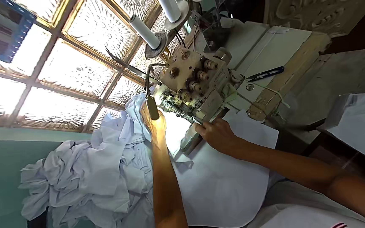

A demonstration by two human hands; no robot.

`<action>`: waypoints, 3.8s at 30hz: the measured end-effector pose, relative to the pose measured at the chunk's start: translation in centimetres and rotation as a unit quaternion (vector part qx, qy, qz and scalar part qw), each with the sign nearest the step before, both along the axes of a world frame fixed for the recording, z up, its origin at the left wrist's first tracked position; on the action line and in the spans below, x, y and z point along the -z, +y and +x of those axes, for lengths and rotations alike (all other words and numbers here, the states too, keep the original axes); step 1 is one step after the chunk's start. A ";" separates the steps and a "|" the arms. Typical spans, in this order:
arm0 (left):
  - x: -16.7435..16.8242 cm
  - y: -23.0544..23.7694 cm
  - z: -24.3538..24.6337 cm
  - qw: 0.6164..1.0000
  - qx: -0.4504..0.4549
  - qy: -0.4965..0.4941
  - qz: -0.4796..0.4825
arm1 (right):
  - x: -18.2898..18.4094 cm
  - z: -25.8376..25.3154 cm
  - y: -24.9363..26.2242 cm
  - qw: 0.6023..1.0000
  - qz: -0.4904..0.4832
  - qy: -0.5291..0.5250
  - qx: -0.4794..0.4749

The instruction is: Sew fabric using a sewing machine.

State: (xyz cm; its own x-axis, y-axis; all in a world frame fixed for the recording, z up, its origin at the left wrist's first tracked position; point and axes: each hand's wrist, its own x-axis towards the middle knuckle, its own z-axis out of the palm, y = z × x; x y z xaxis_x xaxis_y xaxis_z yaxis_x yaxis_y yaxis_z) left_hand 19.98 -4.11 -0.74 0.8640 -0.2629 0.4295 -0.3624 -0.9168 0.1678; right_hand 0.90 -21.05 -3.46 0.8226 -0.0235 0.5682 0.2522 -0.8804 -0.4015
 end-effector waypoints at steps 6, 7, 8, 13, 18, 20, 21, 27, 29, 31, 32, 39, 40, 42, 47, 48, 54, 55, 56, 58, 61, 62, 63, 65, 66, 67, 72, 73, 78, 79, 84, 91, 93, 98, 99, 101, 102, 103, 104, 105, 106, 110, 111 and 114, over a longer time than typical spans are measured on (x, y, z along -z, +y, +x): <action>-0.6 0.4 1.1 0.988 -0.112 -0.093 0.053 | 1.1 -2.9 -1.5 0.996 0.047 -0.050 -0.051; -0.7 0.2 0.7 0.984 -0.130 -0.107 0.049 | 1.5 -3.3 -2.5 0.998 0.051 -0.027 -0.038; -0.8 0.2 0.3 0.983 -0.144 -0.109 0.039 | 1.9 -3.5 -3.7 0.999 0.048 0.006 -0.018; -0.3 3.2 -5.4 0.992 -0.050 -0.094 -0.069 | 2.0 -1.9 -9.2 0.967 0.070 0.245 0.028; 1.1 6.9 -16.4 0.977 -0.066 -0.058 -0.195 | 0.5 0.0 -9.5 0.944 0.017 0.330 0.013; 2.3 8.2 -20.2 0.956 -0.107 0.026 -0.273 | -0.2 0.3 -9.1 0.939 -0.022 0.342 0.008; 2.9 8.8 -21.8 0.943 -0.121 0.063 -0.302 | -0.3 0.3 -8.9 0.940 -0.039 0.339 0.005; 4.4 10.8 -25.4 0.944 -0.144 0.143 -0.258 | 2.3 -0.6 -9.9 0.986 -0.041 0.161 0.029; 3.7 10.8 -25.0 0.944 -0.157 0.172 -0.235 | 2.6 -2.1 -10.6 0.992 -0.034 0.113 0.040; 2.9 11.1 -24.4 0.940 -0.169 0.211 -0.208 | 2.0 -4.5 -11.3 0.997 -0.015 0.077 0.023; 2.6 11.3 -23.9 0.938 -0.169 0.232 -0.196 | 1.2 -5.6 -11.6 0.998 0.014 0.067 0.000; 3.3 13.0 -23.2 0.948 -0.116 0.233 -0.181 | -1.0 -13.9 -14.1 0.902 0.193 0.155 -0.354; 3.7 13.3 -23.5 0.954 -0.106 0.212 -0.184 | -0.6 -14.4 -14.2 0.895 0.197 0.164 -0.366; 4.3 14.2 -24.6 0.959 -0.074 0.172 -0.211 | -0.1 -14.6 -14.6 0.890 0.199 0.170 -0.373; 0.4 19.2 -29.8 0.915 0.113 0.191 -0.336 | -3.0 -14.4 -16.5 0.812 0.288 0.166 -0.480; -1.1 19.9 -30.9 0.899 0.171 0.183 -0.359 | -4.1 -14.4 -16.6 0.790 0.317 0.162 -0.499; -6.4 20.8 -33.2 0.909 0.133 0.066 -0.390 | -7.3 -9.4 -13.5 0.906 0.240 0.081 -0.339; -6.5 20.5 -32.6 0.927 0.084 0.054 -0.362 | -6.7 -7.5 -12.5 0.923 0.213 0.094 -0.305; -6.3 20.1 -31.9 0.941 0.043 0.049 -0.333 | -5.8 -5.9 -11.3 0.935 0.197 0.119 -0.269; -5.6 19.2 -30.2 0.964 -0.027 0.046 -0.262 | -3.3 -3.5 -9.3 0.947 0.169 0.182 -0.202; -4.2 18.3 -28.9 0.979 -0.104 0.077 -0.155 | 0.5 -1.9 -7.3 0.954 0.145 0.214 -0.151; -3.8 18.1 -28.8 0.981 -0.113 0.086 -0.133 | 1.3 -1.7 -6.9 0.955 0.144 0.218 -0.143; -3.5 17.7 -28.8 0.981 -0.118 0.096 -0.117 | 1.7 -1.7 -6.6 0.954 0.145 0.222 -0.138; -3.3 16.5 -29.1 0.982 -0.121 0.115 -0.094 | 1.9 -1.6 -6.4 0.947 0.165 0.234 -0.147; -3.4 15.6 -29.3 0.979 -0.118 0.133 -0.096 | 1.8 -1.7 -6.4 0.938 0.186 0.244 -0.159; -3.5 14.7 -29.6 0.977 -0.104 0.154 -0.107 | 1.7 -1.8 -6.5 0.929 0.208 0.253 -0.171; -3.6 9.3 -30.6 0.877 0.186 0.254 -0.364 | 2.0 -3.2 -6.9 0.904 0.329 0.205 -0.178; -3.7 8.2 -30.2 0.838 0.259 0.277 -0.392 | 2.2 -3.6 -6.9 0.899 0.354 0.188 -0.176; -4.3 1.7 -27.3 0.844 0.294 0.231 -0.385 | 1.9 -5.2 -6.2 0.896 0.385 0.123 -0.184; -4.2 0.5 -26.4 0.872 0.270 0.200 -0.357 | 1.5 -5.5 -5.8 0.904 0.367 0.111 -0.188; -2.5 -2.0 -23.4 0.952 0.198 0.080 -0.218 | 0.1 -6.8 -4.4 0.943 0.244 0.049 -0.221; -4.0 1.1 -22.3 0.853 0.299 0.269 -0.332 | -0.6 -8.2 -1.2 0.930 0.271 -0.052 -0.242; -3.7 1.5 -22.3 0.827 0.303 0.315 -0.355 | -0.5 -8.4 -0.3 0.921 0.284 -0.079 -0.255; -3.2 1.4 -23.1 0.842 0.281 0.287 -0.359 | -0.4 -8.8 -0.2 0.926 0.287 -0.084 -0.232; -3.1 1.3 -23.2 0.847 0.280 0.277 -0.356 | -0.5 -8.9 -0.4 0.928 0.286 -0.077 -0.226; -3.0 0.8 -23.5 0.850 0.280 0.268 -0.358 | -0.6 -9.0 -0.7 0.932 0.285 -0.068 -0.214; -3.0 0.6 -23.6 0.850 0.283 0.265 -0.357 | -0.7 -9.1 -0.8 0.933 0.286 -0.064 -0.208; -3.0 0.5 -23.7 0.850 0.287 0.260 -0.356 | -0.9 -9.2 -0.9 0.933 0.290 -0.060 -0.207; -3.0 0.4 -23.8 0.849 0.292 0.255 -0.360 | -1.0 -9.3 -1.0 0.931 0.294 -0.057 -0.208; -3.0 0.3 -23.8 0.845 0.298 0.248 -0.368 | -1.2 -9.4 -1.0 0.929 0.297 -0.054 -0.211; -2.9 0.3 -23.9 0.840 0.303 0.244 -0.379 | -1.4 -9.4 -1.1 0.928 0.300 -0.051 -0.216; -2.7 0.3 -23.8 0.829 0.282 0.206 -0.437 | -1.4 -9.3 -1.2 0.930 0.280 -0.014 -0.240; -2.6 0.5 -23.7 0.824 0.267 0.196 -0.461 | -1.3 -9.4 -1.4 0.931 0.272 0.001 -0.243; -2.4 1.0 -23.4 0.798 0.220 0.174 -0.534 | -1.0 -10.1 -2.3 0.938 0.247 0.031 -0.242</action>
